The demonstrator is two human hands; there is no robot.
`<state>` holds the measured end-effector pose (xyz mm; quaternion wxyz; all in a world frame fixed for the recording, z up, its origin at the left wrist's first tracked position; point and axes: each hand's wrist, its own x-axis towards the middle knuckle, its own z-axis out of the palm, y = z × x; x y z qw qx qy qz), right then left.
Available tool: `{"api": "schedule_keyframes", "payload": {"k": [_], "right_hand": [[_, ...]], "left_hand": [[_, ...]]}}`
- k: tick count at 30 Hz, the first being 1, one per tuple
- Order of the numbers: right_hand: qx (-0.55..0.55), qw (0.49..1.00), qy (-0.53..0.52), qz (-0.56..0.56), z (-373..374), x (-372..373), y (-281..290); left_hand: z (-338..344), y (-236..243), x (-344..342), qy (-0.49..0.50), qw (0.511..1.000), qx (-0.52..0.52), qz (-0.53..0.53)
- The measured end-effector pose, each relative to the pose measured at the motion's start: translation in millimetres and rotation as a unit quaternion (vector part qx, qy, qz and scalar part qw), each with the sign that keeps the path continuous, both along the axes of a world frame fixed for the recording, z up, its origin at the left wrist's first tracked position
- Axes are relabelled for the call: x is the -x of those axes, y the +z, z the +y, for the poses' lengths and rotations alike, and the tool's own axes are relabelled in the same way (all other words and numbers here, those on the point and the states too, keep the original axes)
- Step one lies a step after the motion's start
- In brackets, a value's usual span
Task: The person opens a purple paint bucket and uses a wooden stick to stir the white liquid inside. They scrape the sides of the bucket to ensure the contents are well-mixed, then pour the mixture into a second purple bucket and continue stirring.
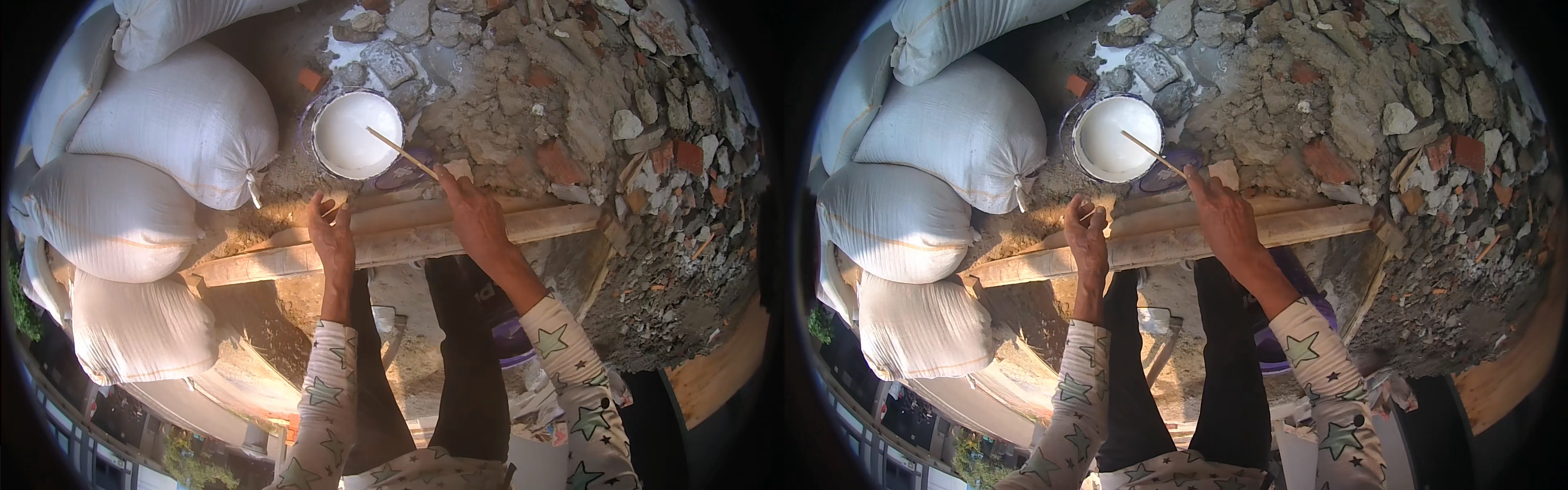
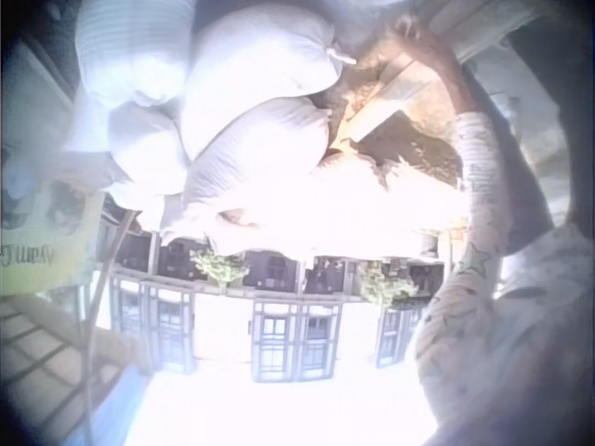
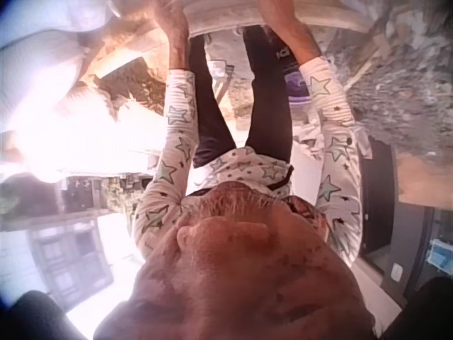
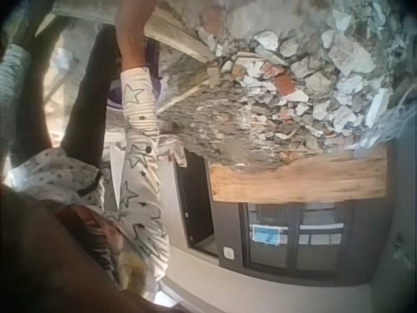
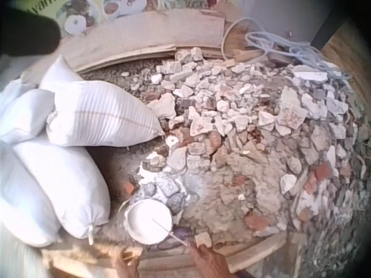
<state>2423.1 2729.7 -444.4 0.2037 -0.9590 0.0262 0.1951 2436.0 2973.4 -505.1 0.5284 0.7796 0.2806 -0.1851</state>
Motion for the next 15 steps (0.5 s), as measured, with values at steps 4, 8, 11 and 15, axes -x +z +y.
{"api": "schedule_keyframes", "payload": {"k": [4, 8, 11, 15], "right_hand": [[0.103, 0.982, 0.154, -0.018, 6.1, -49.6, -37.6], [0.136, 0.955, 0.245, -0.095, 23.0, -92.6, -69.4], [0.149, 0.935, 0.287, -0.148, 40.4, -123.3, -93.9], [0.189, 0.915, 0.324, -0.148, 66.9, -151.6, -120.9]], "left_hand": [[-13.9, 59.9, 54.5, -0.016, 0.999, 0.037, 0.002], [-3.8, 50.7, 74.2, -0.066, 0.997, -0.009, -0.041], [4.5, 39.9, 69.4, -0.084, 0.992, -0.053, -0.084], [16.3, 30.7, 57.2, -0.086, 0.990, -0.067, -0.090]]}}
